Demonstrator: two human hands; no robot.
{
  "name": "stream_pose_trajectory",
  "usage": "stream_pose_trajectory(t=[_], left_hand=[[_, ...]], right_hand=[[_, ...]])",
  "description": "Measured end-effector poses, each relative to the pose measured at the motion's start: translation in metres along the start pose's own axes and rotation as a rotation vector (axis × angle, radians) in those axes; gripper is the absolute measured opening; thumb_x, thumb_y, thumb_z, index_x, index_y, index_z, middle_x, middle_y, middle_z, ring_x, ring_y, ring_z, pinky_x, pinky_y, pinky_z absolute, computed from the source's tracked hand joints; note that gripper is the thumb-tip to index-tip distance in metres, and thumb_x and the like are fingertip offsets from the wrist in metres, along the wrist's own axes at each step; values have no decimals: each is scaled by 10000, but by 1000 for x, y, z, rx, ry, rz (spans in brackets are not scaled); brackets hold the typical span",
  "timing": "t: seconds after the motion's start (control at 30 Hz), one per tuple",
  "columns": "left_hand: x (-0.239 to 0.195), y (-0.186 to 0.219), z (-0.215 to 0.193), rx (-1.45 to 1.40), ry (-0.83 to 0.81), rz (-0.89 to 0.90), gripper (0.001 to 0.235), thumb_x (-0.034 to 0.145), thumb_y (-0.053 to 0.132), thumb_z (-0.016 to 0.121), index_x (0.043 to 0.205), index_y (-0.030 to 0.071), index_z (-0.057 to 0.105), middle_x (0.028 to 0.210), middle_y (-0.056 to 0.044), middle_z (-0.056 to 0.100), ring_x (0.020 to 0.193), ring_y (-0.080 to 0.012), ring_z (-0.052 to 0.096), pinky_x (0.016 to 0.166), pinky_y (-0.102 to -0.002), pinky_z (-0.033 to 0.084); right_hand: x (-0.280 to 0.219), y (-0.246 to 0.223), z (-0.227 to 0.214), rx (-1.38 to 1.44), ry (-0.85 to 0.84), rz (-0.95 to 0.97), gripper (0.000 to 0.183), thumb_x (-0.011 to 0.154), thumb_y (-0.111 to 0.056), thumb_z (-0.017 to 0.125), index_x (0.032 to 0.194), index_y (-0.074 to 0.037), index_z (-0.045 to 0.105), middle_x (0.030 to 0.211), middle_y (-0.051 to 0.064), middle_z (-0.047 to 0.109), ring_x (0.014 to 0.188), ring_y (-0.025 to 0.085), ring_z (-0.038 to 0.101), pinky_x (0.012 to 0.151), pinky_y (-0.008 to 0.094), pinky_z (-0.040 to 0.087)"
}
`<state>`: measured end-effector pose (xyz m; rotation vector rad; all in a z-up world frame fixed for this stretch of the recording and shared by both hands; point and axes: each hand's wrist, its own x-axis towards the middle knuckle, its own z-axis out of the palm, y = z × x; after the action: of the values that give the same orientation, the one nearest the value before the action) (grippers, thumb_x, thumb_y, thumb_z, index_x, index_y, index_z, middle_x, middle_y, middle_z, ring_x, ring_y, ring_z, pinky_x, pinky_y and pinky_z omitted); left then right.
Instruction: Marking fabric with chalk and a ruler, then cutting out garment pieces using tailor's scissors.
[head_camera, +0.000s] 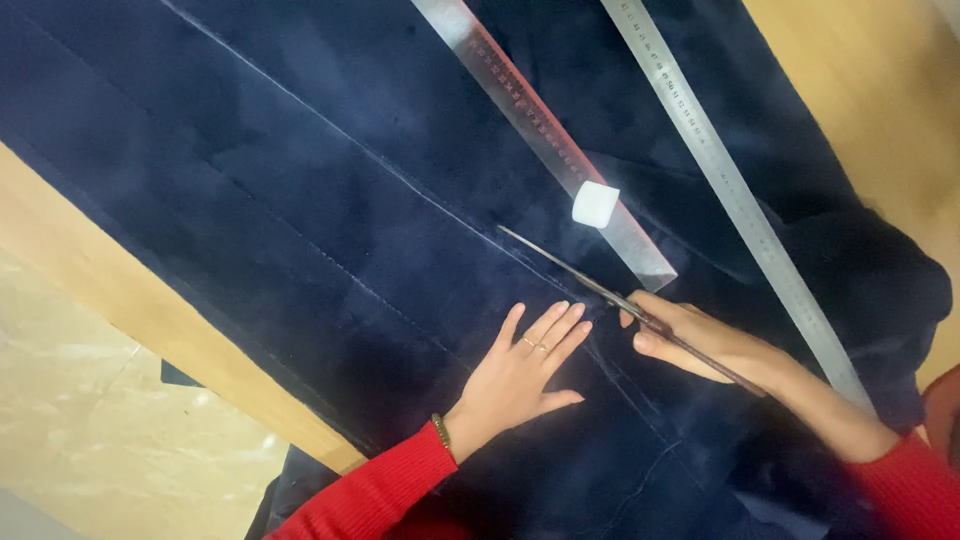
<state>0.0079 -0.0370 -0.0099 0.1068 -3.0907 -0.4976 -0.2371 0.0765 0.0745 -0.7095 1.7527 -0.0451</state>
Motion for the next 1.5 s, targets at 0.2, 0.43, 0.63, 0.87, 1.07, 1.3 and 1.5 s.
stream_pose_trajectory(t=[0.2, 0.43, 0.63, 0.87, 1.07, 1.3, 1.5], left_hand=[[0, 1, -2, 30, -10, 2, 999, 897, 820, 455, 1652, 223, 186, 1749, -36, 109, 1608, -179, 79, 1271, -550, 136], [1, 1, -2, 24, 2, 0, 984, 901, 820, 449, 1647, 227, 205, 1746, -25, 129, 1606, -166, 85, 1273, -542, 126], [-1, 2, 3, 57, 26, -3, 986, 893, 839, 422, 1641, 228, 219, 1742, -24, 141, 1602, -158, 104, 1278, -541, 98], [0, 0, 5, 83, 80, -4, 996, 876, 853, 424, 1635, 236, 233, 1737, -24, 167, 1599, -157, 132, 1280, -544, 102], [-2, 1, 8, -23, 139, 4, 979, 883, 796, 474, 1629, 202, 255, 1726, -55, 220, 1593, -178, 209, 1272, -559, 203], [-1, -3, -9, -272, 111, 0, 879, 938, 651, 590, 1602, 113, 386, 1677, -67, 365, 1575, -228, 322, 1239, -543, 303], [-2, -3, -8, -239, 151, -3, 881, 902, 638, 645, 1584, 120, 440, 1671, -77, 388, 1558, -209, 341, 1225, -532, 318]], right_hand=[[14, 17, 13, 59, 42, 2, 482, 961, -447, 564, 1375, -209, 624, 1074, 176, 793, 1007, 315, 784, 784, 408, 631], [5, -9, 5, -2, -15, 54, 618, 969, -576, 472, 1442, -191, 572, 1256, 177, 749, 1181, 315, 736, 947, 427, 620], [11, -51, -1, 5, 1, 12, 589, 973, -551, 488, 1393, -149, 588, 1252, 234, 725, 1177, 375, 715, 925, 482, 614], [4, -72, -4, 12, 22, 18, 572, 966, -555, 460, 1423, -233, 583, 1295, 170, 725, 1253, 304, 682, 1022, 454, 579], [11, -76, 0, 22, 70, 22, 526, 987, -516, 482, 1375, -195, 634, 1262, 155, 747, 1229, 288, 700, 979, 432, 596], [24, -100, -9, 88, -31, 161, 400, 953, -469, 509, 1246, -217, 614, 1257, 4, 751, 1190, 186, 758, 1059, 357, 576], [36, -111, -15, 25, -69, -11, 533, 904, -576, 441, 1236, -179, 570, 1142, -1, 726, 1054, 123, 741, 920, 295, 588]])
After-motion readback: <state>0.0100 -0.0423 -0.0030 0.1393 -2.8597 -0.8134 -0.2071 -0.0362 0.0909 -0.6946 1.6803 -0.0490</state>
